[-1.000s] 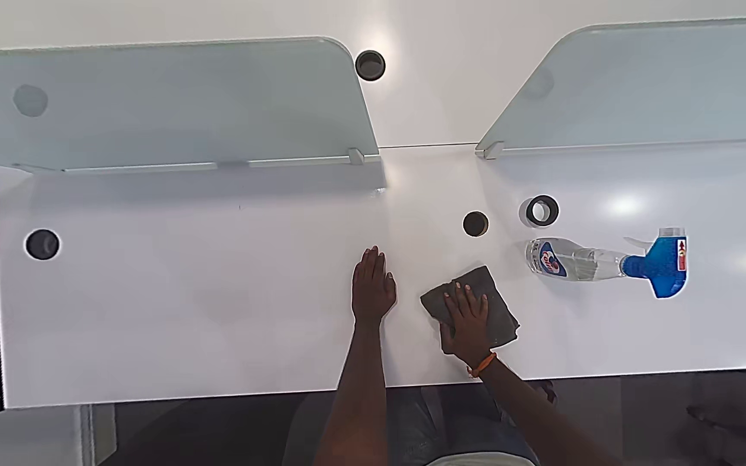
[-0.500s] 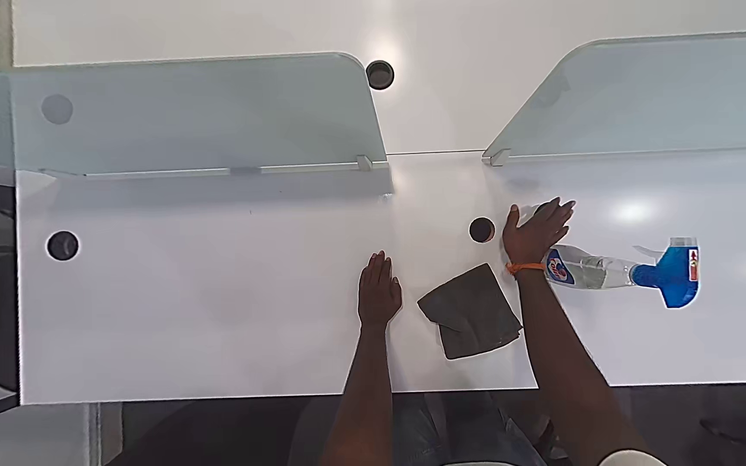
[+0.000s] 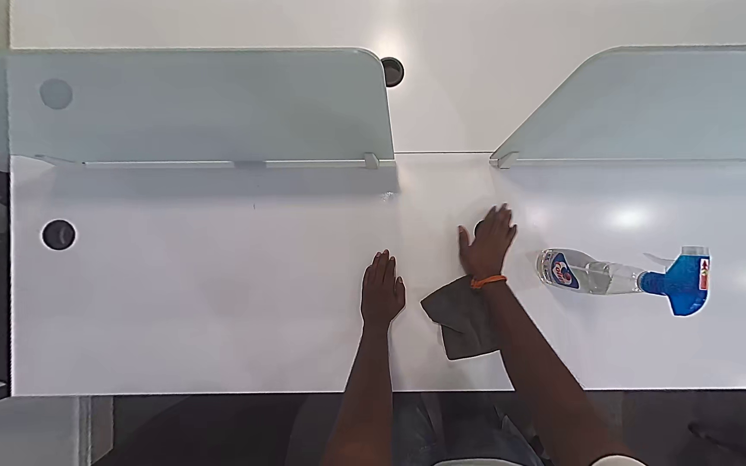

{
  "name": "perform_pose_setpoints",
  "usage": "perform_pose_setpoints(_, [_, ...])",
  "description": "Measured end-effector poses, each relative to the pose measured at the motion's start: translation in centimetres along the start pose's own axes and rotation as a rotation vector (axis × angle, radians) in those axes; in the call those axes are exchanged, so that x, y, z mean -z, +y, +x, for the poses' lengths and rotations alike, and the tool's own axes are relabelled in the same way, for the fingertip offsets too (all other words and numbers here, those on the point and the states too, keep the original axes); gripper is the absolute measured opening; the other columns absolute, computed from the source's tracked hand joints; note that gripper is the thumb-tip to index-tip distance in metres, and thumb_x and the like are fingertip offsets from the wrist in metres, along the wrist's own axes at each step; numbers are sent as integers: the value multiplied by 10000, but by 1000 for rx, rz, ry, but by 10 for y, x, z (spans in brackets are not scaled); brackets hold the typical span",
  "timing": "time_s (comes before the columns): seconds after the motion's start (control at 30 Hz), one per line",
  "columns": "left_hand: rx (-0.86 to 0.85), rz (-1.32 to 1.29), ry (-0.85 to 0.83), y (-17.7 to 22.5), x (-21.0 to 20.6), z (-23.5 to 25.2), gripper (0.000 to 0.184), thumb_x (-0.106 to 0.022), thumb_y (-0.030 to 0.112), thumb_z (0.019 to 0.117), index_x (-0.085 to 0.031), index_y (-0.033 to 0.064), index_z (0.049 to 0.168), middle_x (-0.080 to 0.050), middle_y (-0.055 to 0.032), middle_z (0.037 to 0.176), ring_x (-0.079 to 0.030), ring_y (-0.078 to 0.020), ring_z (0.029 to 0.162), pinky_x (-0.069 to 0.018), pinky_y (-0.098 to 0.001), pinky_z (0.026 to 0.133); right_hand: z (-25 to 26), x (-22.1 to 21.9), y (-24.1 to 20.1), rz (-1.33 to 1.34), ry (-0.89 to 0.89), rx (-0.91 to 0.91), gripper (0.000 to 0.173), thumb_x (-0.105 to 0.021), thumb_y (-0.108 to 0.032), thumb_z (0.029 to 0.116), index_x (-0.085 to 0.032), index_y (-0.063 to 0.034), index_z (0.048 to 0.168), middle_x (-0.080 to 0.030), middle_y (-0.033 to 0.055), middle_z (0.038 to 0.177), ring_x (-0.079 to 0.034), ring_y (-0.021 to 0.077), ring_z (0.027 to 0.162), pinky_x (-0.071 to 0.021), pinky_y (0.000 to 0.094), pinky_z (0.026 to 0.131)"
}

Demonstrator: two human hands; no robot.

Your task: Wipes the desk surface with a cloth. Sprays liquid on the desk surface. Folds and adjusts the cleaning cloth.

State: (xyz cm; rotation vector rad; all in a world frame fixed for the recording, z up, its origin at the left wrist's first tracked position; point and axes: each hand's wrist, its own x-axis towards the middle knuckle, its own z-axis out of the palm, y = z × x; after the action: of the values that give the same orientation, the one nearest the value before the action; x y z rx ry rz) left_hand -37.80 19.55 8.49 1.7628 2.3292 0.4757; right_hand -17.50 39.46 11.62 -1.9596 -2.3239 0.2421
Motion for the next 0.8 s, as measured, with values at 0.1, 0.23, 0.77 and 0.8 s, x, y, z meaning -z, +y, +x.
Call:
perform_pose_setpoints(0.1, [-2, 9, 1, 0, -1, -1, 532, -371, 337, 1020, -543, 104, 1467, -453, -78, 1589, -355, -258, 1510, -296, -441, 1228, -15, -17, -25, -6, -45, 31, 1056, -338, -760, 936, -167, 35, 1610, -102, 254, 1695, -71, 404, 1580, -41, 635, 1243])
perform_pose_setpoints(0.23, [-14, 16, 6, -1, -1, -2, 540, -370, 339, 1017, -539, 98, 1469, -453, -84, 1589, -355, -261, 1509, -292, -443, 1230, -14, -11, -20, 35, -60, 36, 1044, -333, -767, 937, -160, 2, 1622, -107, 236, 1700, -73, 398, 1582, -54, 636, 1243])
perform_pose_setpoints(0.77, [-3, -1, -8, 1, 2, 0, 537, -366, 328, 1015, -548, 94, 1462, -466, -85, 1580, -371, -270, 1501, -305, -447, 1219, -175, 12, 37, 162, -43, 442, 597, -366, -510, 1013, -519, -206, 1503, -442, 114, 1600, -325, 346, 1522, -171, 696, 1184])
perform_pose_setpoints(0.8, [0, 0, -11, 1, 2, 0, 536, -366, 329, 1016, -548, 95, 1462, -465, -83, 1581, -371, -268, 1501, -305, -447, 1220, -180, 7, 38, 152, -79, 448, 582, -383, -504, 1009, -526, -229, 1502, -428, 111, 1610, -321, 351, 1524, -176, 697, 1183])
